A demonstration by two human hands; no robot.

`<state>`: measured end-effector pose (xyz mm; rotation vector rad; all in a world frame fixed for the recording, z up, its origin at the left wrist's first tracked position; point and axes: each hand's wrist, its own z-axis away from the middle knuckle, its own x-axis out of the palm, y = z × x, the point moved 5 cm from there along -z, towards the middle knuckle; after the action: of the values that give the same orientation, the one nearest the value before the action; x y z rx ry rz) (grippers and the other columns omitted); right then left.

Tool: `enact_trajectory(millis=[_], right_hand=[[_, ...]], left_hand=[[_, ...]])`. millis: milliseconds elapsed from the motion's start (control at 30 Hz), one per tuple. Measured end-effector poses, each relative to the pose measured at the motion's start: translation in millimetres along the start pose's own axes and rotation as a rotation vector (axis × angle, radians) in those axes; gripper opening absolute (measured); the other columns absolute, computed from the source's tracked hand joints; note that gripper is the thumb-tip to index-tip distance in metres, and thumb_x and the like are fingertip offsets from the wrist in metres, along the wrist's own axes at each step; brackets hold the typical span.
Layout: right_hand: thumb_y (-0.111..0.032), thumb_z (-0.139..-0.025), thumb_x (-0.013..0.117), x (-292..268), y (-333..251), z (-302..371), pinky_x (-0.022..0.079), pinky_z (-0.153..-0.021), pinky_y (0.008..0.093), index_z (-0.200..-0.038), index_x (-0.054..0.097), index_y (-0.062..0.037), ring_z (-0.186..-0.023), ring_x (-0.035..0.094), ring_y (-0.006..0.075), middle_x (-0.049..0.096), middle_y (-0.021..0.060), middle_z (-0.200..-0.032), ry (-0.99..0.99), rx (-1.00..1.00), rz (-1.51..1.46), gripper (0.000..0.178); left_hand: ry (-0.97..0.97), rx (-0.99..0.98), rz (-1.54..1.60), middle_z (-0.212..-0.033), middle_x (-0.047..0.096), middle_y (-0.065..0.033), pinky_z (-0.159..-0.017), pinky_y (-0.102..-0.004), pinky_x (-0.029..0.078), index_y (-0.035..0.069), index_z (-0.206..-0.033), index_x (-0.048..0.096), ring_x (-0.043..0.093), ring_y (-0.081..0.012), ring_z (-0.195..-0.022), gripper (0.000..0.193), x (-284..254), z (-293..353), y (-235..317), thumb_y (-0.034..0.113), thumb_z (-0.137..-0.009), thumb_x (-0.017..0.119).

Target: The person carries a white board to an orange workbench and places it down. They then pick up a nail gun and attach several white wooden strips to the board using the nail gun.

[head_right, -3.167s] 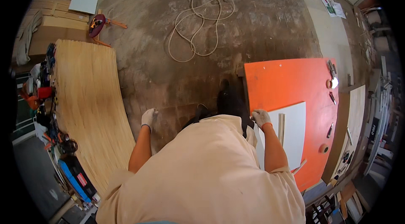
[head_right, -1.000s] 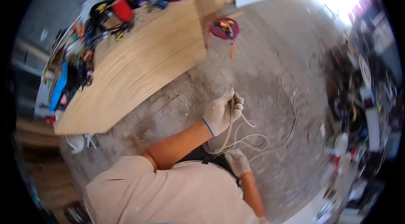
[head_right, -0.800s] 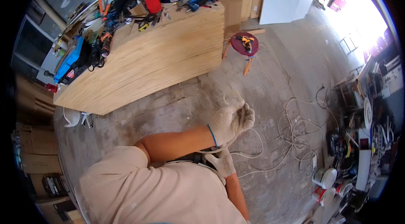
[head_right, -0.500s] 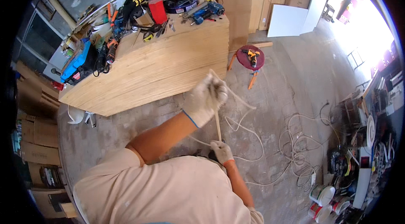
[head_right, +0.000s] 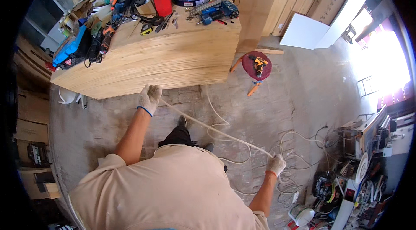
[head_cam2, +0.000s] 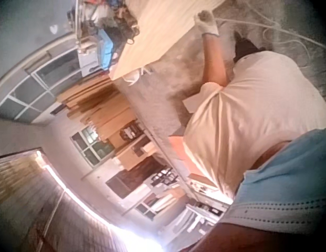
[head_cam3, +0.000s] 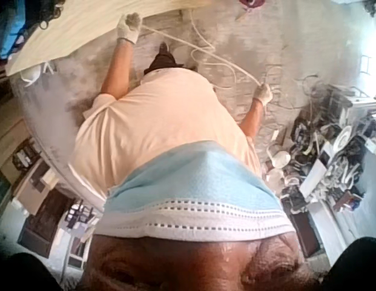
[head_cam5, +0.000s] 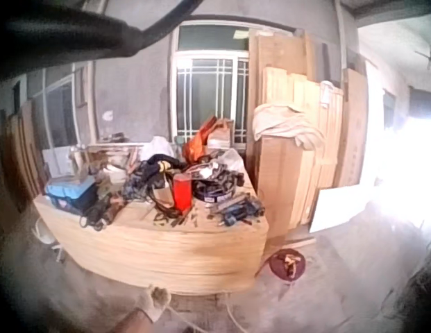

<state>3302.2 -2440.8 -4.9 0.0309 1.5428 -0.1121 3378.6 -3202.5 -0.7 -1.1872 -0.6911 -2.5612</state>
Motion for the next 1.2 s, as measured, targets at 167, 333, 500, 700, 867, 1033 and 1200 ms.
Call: enact_trajectory(millis=[167,333,500,700,867,1033,1200], right_hand=[[-0.035,-0.102,0.067,-73.9,-115.1,-68.1,0.056,-0.08,0.0609,-0.103,0.079,-0.008,-0.095,0.075,0.0473,0.076,0.0252,-0.095,-0.124,-0.146,-0.153,0.03],[-0.036,-0.105,0.066,-126.7,-323.5,-87.7,0.058,-0.078,0.0582,-0.097,0.076,-0.008,-0.091,0.075,0.0454,0.077,0.0222,-0.092,-0.246,-0.538,-0.113,0.03],[-0.038,-0.107,0.064,-179.2,-500.0,-80.0,0.061,-0.08,0.0492,-0.097,0.077,-0.0146,-0.091,0.079,0.0339,0.081,0.0119,-0.096,-0.3,-0.987,0.062,0.028],[-0.036,-0.1,0.068,-156.8,-619.8,-71.8,0.061,-0.08,0.0423,-0.109,0.075,-0.015,-0.094,0.08,0.0245,0.08,0.0069,-0.095,-0.357,-1.4,0.185,0.024],[-0.026,-0.095,0.074,-175.3,-655.4,-89.7,0.061,-0.09,0.042,-0.111,0.081,-0.0161,-0.103,0.078,0.0274,0.08,0.0069,-0.104,-0.339,-1.408,-0.059,0.02],[-0.028,-0.099,0.077,-206.8,-654.8,-192.6,0.062,-0.092,0.0393,-0.131,0.075,-0.0059,-0.11,0.077,0.0273,0.078,0.0106,-0.124,-0.408,-0.756,-0.714,0.039],[-0.045,-0.1,0.077,-180.6,-671.1,-308.1,0.063,-0.079,0.0318,-0.131,0.074,-0.0062,-0.093,0.078,0.0223,0.078,0.0124,-0.115,-0.58,0.176,-1.342,0.05]], left_hand=[[0.015,0.23,-2.273,-0.112,0.079,-0.0234,-0.097,-0.0561,0.061,0.002,-0.121,0.073,0.077,-0.0431,-0.106,0.053,-11.9,-76.7,-15.5,0.05,-0.111,0.052],[-0.32,0.581,-2.263,-0.127,0.076,-0.0232,-0.098,-0.0582,0.057,0.007,-0.126,0.077,0.071,-0.0455,-0.12,0.046,141.4,-26.4,-78.2,0.044,-0.104,0.059],[-1.114,0.172,-1.799,-0.143,0.071,-0.0208,-0.11,-0.0464,0.053,0.001,-0.139,0.068,0.068,-0.0373,-0.128,0.056,240.2,-35.1,-132.5,0.049,-0.114,0.053],[-0.81,-1.191,-1.227,-0.151,0.069,-0.0181,-0.107,-0.0415,0.055,0.002,-0.147,0.066,0.072,-0.0274,-0.123,0.072,228.8,-65.0,-197.1,0.064,-0.112,0.054],[-1.029,-0.974,-1.427,-0.117,0.078,-0.0121,-0.09,-0.0348,0.059,0.002,-0.138,0.073,0.073,-0.0194,-0.102,0.06,253.3,-109.0,-163.4,0.054,-0.107,0.07],[-1.004,-0.765,-1.437,-0.101,0.078,-0.0084,-0.072,-0.0306,0.056,0.002,-0.136,0.073,0.07,-0.0142,-0.079,0.046,197.6,-167.6,-114.3,0.037,-0.107,0.072],[-0.888,-0.522,-1.414,-0.095,0.075,-0.0069,-0.063,-0.0326,0.052,0.001,-0.158,0.055,0.065,-0.0121,-0.071,0.053,202.8,-133.5,-61.8,0.026,-0.112,0.06]])
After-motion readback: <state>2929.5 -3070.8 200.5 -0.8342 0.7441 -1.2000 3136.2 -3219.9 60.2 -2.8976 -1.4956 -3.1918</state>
